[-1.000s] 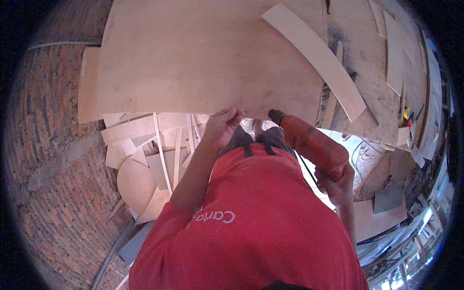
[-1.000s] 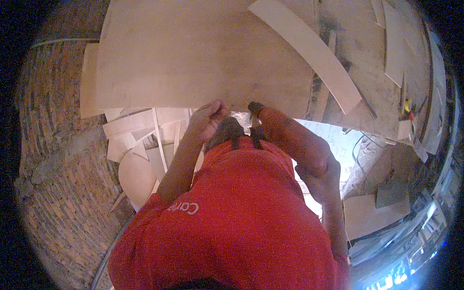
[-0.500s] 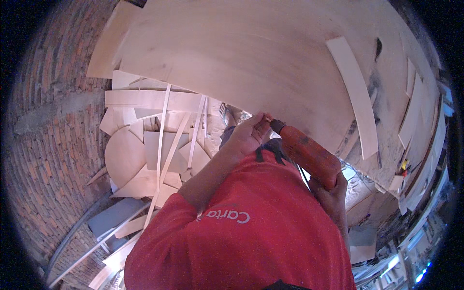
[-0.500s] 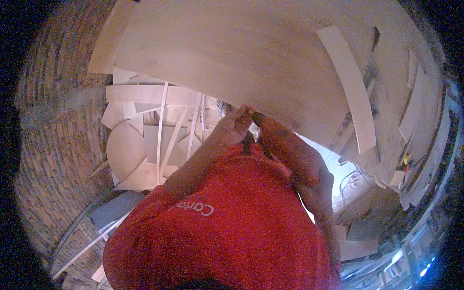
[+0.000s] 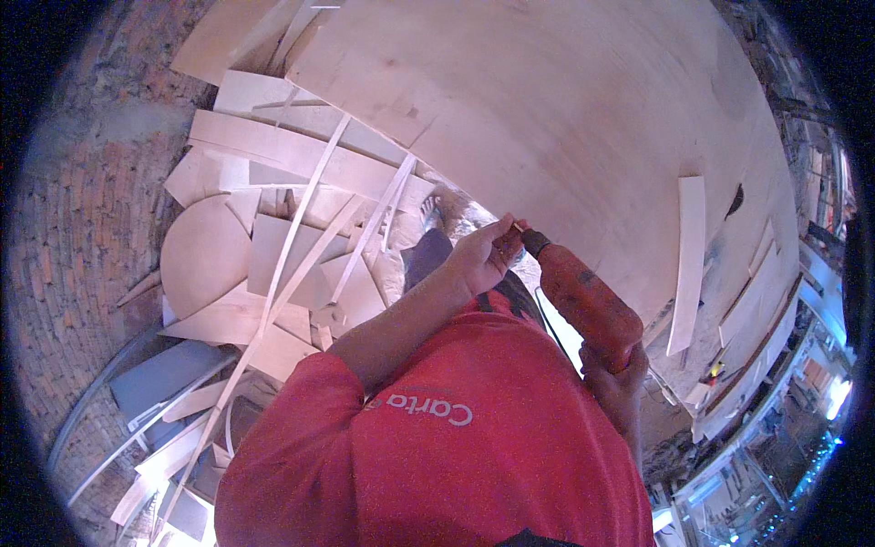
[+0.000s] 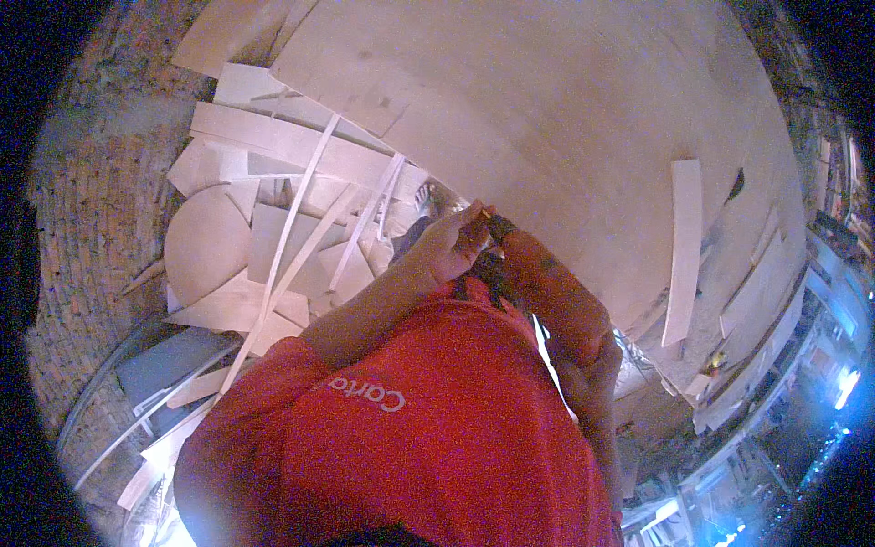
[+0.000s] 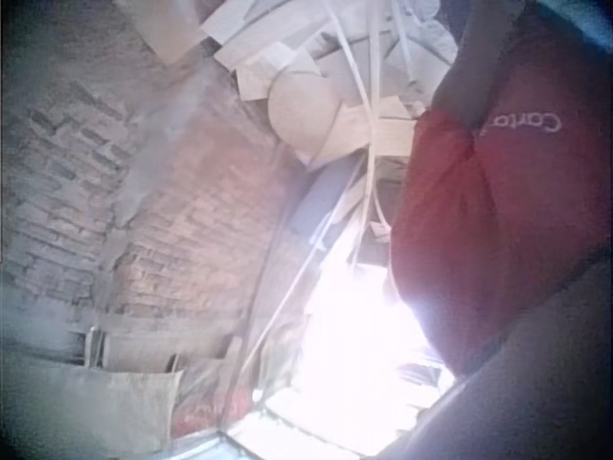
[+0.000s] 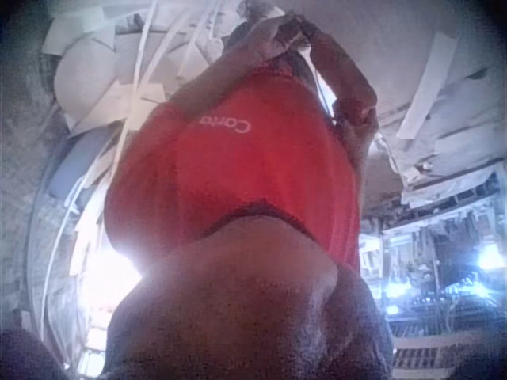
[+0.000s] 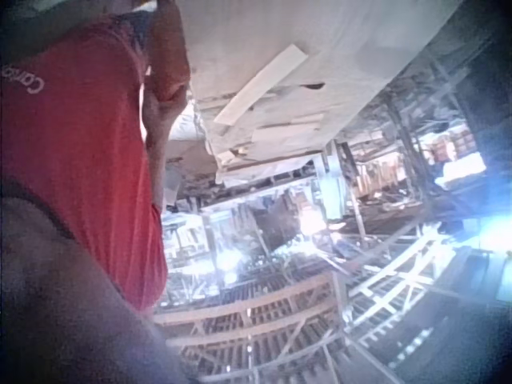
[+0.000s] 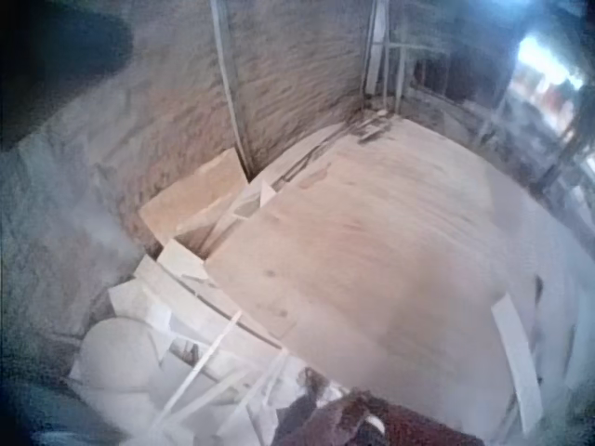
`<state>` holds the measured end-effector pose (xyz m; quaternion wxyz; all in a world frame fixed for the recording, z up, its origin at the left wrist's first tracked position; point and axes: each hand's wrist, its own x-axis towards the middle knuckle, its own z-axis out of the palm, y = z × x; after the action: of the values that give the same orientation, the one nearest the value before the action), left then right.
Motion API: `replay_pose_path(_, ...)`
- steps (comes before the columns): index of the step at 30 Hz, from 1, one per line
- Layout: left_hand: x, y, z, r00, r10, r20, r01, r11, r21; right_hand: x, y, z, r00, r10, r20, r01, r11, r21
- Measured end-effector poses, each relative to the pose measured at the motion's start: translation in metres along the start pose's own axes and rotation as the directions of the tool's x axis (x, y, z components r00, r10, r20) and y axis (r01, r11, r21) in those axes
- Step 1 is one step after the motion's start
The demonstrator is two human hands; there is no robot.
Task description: The person uses a power drill to fasten small wooden strips to a larger wooden board. They repeatedly pick up strips, position them, and drill screws to secure them in place.
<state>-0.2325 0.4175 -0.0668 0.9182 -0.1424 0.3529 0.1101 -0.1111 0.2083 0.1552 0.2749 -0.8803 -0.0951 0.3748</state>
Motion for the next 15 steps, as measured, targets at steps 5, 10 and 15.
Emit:
replay_pose_path(5,-0.001,0.002,0.015,0.992,-0.058,-0.111,0.054,0.998,-0.036,-0.005,-0.058,0.019,0.990,-0.136,0.038,0.141,0.975,-0.174)
replay_pose_path(10,0.015,-0.010,0.011,0.987,-0.092,-0.129,0.081,0.992,-0.092,-0.007,-0.078,0.028,0.995,-0.099,0.008,0.096,0.937,-0.335)
replay_pose_path(15,0.020,-0.018,0.021,0.962,-0.151,-0.227,0.125,0.984,-0.124,-0.005,-0.102,0.034,0.999,0.002,-0.032,-0.017,0.875,-0.484)
